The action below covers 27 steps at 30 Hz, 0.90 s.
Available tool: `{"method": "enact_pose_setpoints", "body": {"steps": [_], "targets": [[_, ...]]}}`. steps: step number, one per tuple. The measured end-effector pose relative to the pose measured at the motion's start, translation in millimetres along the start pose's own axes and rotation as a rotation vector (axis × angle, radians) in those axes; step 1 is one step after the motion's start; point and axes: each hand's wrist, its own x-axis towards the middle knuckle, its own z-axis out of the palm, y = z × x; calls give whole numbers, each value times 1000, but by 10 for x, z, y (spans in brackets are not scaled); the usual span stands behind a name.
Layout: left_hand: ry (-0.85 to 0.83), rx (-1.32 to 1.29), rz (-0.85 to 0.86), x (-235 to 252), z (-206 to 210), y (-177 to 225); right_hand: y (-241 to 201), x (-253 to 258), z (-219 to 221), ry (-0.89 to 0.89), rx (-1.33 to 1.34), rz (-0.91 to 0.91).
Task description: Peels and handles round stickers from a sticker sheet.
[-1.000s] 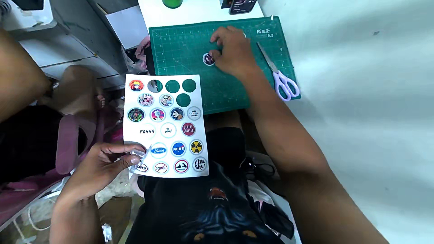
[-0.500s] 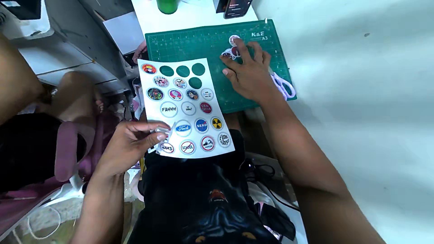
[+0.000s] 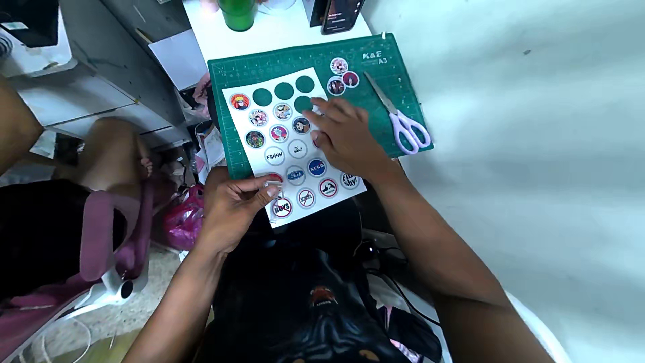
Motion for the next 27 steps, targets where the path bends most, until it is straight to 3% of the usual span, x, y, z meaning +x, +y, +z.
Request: {"method": "enact_pose_setpoints", "body": {"steps": [5,14,21,27], "targets": [[-12,38,80,-158,-112,41,-43,-110,25,-16,-59,-11],[178,442,247,-262,-433,155,-50,-194,-5,-45,-88,8],[199,924,378,144,-481,356,-112,-158,-68,-49,-63,8],[195,1152,405,696,-545,432,-108,-171,-19,-14,-36,36]]}}
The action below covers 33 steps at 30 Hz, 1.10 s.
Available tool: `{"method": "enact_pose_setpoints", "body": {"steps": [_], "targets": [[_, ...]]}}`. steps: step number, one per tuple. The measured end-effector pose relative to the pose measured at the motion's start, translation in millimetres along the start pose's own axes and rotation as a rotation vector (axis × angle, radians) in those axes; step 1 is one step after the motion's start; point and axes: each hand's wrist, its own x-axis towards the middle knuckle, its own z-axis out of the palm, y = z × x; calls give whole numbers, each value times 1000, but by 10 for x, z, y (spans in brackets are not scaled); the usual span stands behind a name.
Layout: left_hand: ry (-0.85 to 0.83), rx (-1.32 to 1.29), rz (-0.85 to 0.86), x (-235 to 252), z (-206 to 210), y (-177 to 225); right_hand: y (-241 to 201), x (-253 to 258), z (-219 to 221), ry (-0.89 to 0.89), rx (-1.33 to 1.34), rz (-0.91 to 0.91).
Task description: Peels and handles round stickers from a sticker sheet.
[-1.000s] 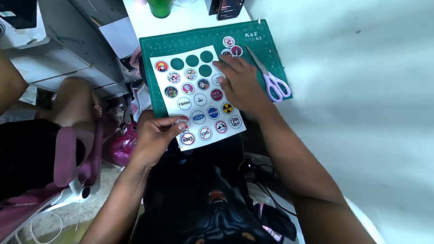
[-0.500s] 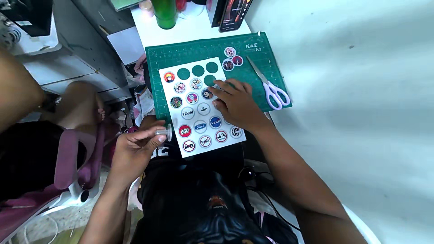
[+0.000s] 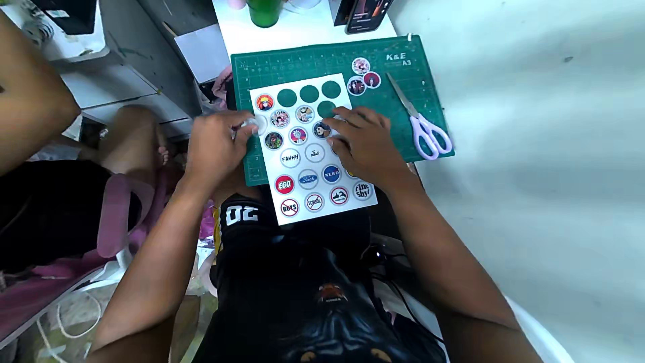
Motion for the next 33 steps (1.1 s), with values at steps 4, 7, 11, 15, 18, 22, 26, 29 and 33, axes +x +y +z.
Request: {"method": "enact_pose_setpoints", "body": {"steps": [4,7,11,15,18,22,26,29,33], "targets": [[-28,63,-7,296,45,-61,-4,-28,133,54,16,34],[-84,117,-31,481,62,4,-2,-57,219,97,4,46],[-115,203,-45,644,146,27,4,-49,232,99,9,59],[-142,256,-62,708,197,54,18,-43,235,96,5,61],[-142,281,-58,693,196,82,22,-41,243,94,4,65],[-124,296,-39,654,214,69,28,-44,252,106,1,61],[-108,208,-15,628,270,-46,31,-42,233,92,21,56],[-92,121,-12,600,324,-117,30,-25,172,63,48,53],[-47,21,6,556,410,-206,64,135,83,107,76,32]]}}
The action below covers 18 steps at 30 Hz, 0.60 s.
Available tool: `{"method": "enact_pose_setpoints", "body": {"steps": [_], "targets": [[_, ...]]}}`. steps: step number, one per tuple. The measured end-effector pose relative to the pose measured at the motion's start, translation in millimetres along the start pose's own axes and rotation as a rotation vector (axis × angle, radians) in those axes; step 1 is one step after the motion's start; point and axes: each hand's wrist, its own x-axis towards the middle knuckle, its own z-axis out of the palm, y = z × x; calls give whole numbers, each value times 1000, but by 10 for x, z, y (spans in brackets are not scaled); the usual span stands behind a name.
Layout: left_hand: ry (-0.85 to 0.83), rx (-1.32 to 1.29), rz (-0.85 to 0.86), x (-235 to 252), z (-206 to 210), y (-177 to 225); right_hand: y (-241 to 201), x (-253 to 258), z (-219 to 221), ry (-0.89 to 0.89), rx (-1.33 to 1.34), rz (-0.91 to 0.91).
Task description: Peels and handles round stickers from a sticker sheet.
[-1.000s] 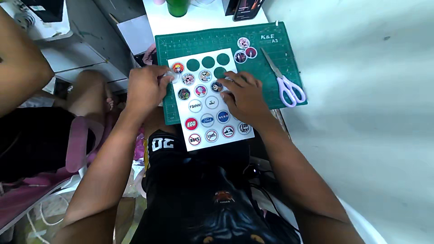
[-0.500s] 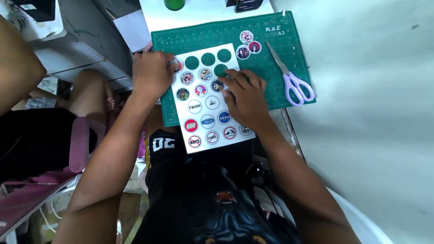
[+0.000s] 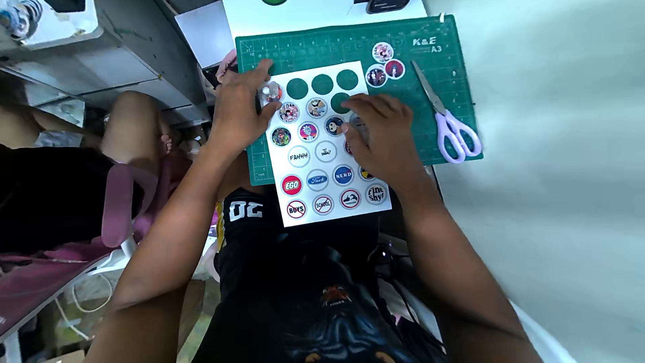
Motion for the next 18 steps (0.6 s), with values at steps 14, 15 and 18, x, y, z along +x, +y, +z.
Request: {"method": "enact_pose_setpoints", "body": {"steps": [14,15,18], "targets": [[160,-118,-78,-277,23,-214,-302,1250,413,-125,227,-177],[169,-133,-73,-282,26,-226,-305,1251,438,-114,214,-176],[169,-157,-57,-289,28,-256,-303,1240,477,-94,202,-181]]}}
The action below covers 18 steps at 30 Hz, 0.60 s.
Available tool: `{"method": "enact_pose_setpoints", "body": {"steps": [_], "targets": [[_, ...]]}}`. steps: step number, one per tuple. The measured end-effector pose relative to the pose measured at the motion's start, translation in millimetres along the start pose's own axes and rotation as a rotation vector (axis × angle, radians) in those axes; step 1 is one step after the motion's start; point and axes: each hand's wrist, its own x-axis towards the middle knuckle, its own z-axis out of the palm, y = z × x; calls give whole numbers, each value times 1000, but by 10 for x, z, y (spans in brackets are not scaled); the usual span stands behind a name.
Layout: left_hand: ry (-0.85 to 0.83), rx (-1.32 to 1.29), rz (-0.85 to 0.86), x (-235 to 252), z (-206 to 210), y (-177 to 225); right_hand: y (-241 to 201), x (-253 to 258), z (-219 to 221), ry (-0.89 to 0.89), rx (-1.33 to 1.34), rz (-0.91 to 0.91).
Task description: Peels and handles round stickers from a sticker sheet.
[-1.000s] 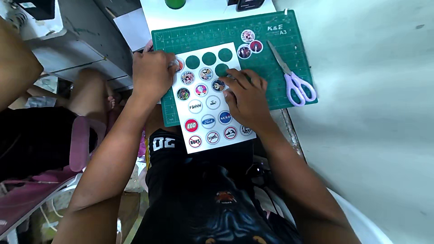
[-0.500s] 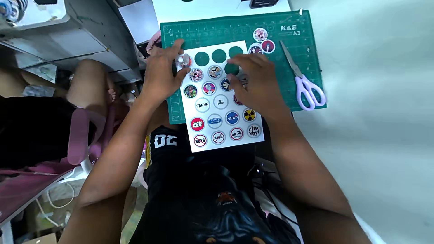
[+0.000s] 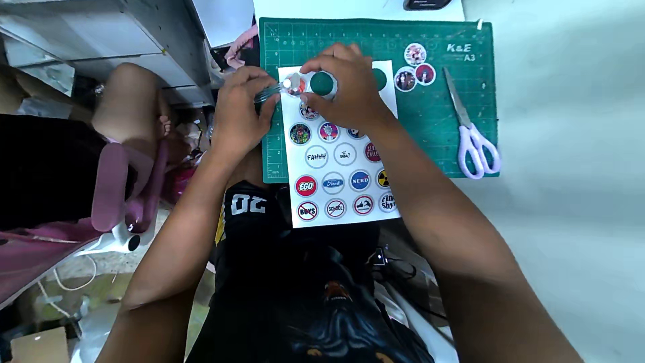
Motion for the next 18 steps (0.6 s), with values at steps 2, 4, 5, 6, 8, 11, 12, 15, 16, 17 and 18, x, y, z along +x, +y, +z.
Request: {"method": "enact_pose_setpoints", "body": {"steps": [2,4,5,6,8,11,12,15,16,17,18], "targets": [[-6,-5,9,-2,-7,1,1,-6,0,-5,-8,1],[0,-14,14,1,0,-7,-1,-4,-5,-5,-13,4],[2,-13,14,1,3,-13,-1,0,-3,-7,-18,2],[4,-14,14,-1,5,-17,-4,2,-2,-8,-26,-4],[6,-10,14,-7,7,-15,-7,-1,0,-10,-37,-13],[6,-1,20,-13,8,-17,-5,-7,18,-1,-45,-24],[4,-1,16,-12,7,-14,-1,-11,18,-1,-45,-26],[3,-3,8,-10,4,-7,0,-8,12,-2,-45,-25],[6,-5,8,-10,6,-8,-2,-5,11,-3,-46,-24],[8,-6,8,-9,9,-8,-2,-3,12,-3,-48,-25],[12,-8,11,-10,12,-9,-1,-3,12,-6,-49,-26]]}}
